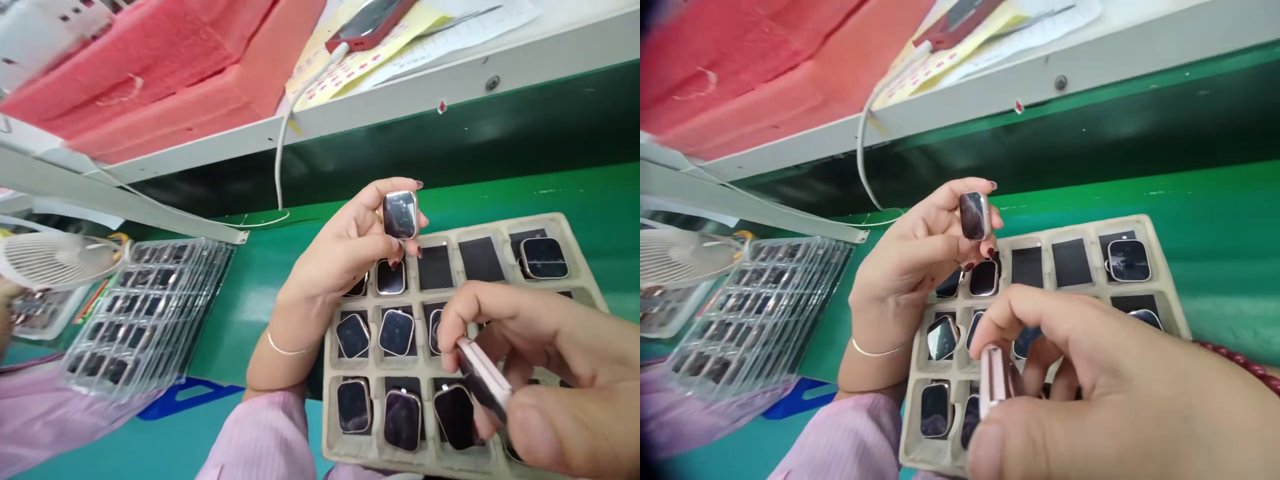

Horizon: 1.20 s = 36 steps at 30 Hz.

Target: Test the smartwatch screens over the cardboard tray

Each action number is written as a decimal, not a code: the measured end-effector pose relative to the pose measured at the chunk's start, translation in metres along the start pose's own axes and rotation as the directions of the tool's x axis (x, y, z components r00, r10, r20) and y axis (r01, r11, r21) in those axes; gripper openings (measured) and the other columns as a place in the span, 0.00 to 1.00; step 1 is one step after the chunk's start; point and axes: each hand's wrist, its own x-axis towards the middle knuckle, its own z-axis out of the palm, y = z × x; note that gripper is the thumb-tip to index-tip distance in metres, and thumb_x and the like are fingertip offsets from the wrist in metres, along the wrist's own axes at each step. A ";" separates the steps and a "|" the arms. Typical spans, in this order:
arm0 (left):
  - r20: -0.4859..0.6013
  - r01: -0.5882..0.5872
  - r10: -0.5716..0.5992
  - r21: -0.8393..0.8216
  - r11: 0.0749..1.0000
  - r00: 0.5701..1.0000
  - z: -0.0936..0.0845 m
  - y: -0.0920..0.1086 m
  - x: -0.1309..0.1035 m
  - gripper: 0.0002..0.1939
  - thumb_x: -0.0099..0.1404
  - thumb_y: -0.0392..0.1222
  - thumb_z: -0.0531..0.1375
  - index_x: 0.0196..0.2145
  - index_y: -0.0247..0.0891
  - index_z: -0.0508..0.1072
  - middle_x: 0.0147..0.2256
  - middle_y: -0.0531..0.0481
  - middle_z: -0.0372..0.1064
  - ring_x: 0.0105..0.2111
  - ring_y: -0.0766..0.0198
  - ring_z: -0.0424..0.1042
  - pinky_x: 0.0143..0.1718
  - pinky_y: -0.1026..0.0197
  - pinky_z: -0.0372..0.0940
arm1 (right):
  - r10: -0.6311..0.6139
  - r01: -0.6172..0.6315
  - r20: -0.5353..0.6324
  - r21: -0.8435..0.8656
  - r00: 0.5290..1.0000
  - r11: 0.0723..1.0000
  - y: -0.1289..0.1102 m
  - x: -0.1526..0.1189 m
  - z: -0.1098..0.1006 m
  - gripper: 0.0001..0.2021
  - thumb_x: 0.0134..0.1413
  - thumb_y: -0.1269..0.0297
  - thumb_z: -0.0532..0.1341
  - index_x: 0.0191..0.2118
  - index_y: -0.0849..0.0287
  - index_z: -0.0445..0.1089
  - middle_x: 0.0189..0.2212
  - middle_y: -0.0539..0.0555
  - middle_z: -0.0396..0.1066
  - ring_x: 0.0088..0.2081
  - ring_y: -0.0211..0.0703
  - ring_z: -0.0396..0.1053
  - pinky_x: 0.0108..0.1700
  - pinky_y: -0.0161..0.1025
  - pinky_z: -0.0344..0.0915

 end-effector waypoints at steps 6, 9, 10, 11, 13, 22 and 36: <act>0.030 0.057 -0.057 -0.023 0.998 0.998 0.007 -0.005 0.000 0.31 0.56 0.32 0.64 0.58 0.38 0.66 0.43 0.46 0.75 0.33 0.65 0.77 0.28 0.68 0.68 | 0.368 -0.374 0.086 0.355 0.926 0.857 0.004 0.009 -0.013 0.23 0.57 0.44 0.66 0.52 0.53 0.70 0.33 0.52 0.72 0.31 0.40 0.69 0.29 0.33 0.65; 0.040 0.059 -0.058 -0.028 0.998 0.998 0.006 -0.005 -0.002 0.29 0.57 0.33 0.65 0.57 0.38 0.67 0.43 0.46 0.75 0.33 0.64 0.77 0.28 0.68 0.67 | 0.366 -0.371 0.092 0.396 0.926 0.840 0.004 0.010 -0.013 0.24 0.54 0.44 0.68 0.51 0.53 0.71 0.34 0.52 0.72 0.31 0.39 0.68 0.29 0.33 0.64; 0.049 0.055 -0.053 -0.027 0.998 0.997 0.005 -0.006 -0.001 0.29 0.57 0.34 0.65 0.56 0.38 0.67 0.43 0.46 0.75 0.33 0.64 0.77 0.29 0.67 0.68 | 0.356 -0.362 0.092 0.403 0.930 0.841 0.003 0.009 -0.011 0.24 0.54 0.44 0.69 0.51 0.53 0.71 0.34 0.53 0.72 0.31 0.39 0.68 0.29 0.33 0.65; 0.057 0.050 -0.049 -0.026 0.998 0.997 0.004 -0.006 -0.001 0.28 0.57 0.35 0.66 0.56 0.38 0.68 0.43 0.45 0.75 0.34 0.63 0.77 0.30 0.67 0.68 | 0.344 -0.350 0.091 0.408 0.934 0.843 0.002 0.008 -0.009 0.25 0.53 0.44 0.69 0.51 0.53 0.71 0.35 0.53 0.73 0.31 0.39 0.69 0.29 0.33 0.65; 0.062 0.039 -0.037 -0.025 0.999 0.997 0.003 -0.007 0.001 0.26 0.58 0.37 0.66 0.54 0.38 0.68 0.43 0.45 0.75 0.35 0.63 0.78 0.31 0.67 0.68 | 0.311 -0.313 0.076 0.417 0.947 0.853 -0.001 0.006 -0.007 0.26 0.53 0.45 0.69 0.53 0.52 0.71 0.36 0.54 0.74 0.31 0.40 0.70 0.30 0.34 0.66; 0.033 -0.052 0.050 0.042 0.998 0.998 0.008 -0.008 0.001 0.19 0.60 0.39 0.66 0.47 0.36 0.68 0.34 0.51 0.73 0.26 0.70 0.72 0.23 0.70 0.60 | 0.114 -0.093 -0.355 0.077 0.928 0.993 -0.016 0.021 -0.044 0.20 0.62 0.55 0.64 0.58 0.48 0.69 0.50 0.57 0.75 0.43 0.49 0.78 0.38 0.40 0.77; 0.132 -0.099 0.096 0.018 0.995 0.987 0.010 -0.007 0.002 0.16 0.64 0.44 0.62 0.47 0.34 0.71 0.37 0.44 0.76 0.29 0.66 0.76 0.24 0.69 0.62 | -0.005 -0.065 -0.440 -0.146 0.898 0.987 -0.003 0.036 -0.054 0.14 0.59 0.55 0.66 0.46 0.56 0.72 0.37 0.56 0.78 0.28 0.40 0.75 0.30 0.36 0.74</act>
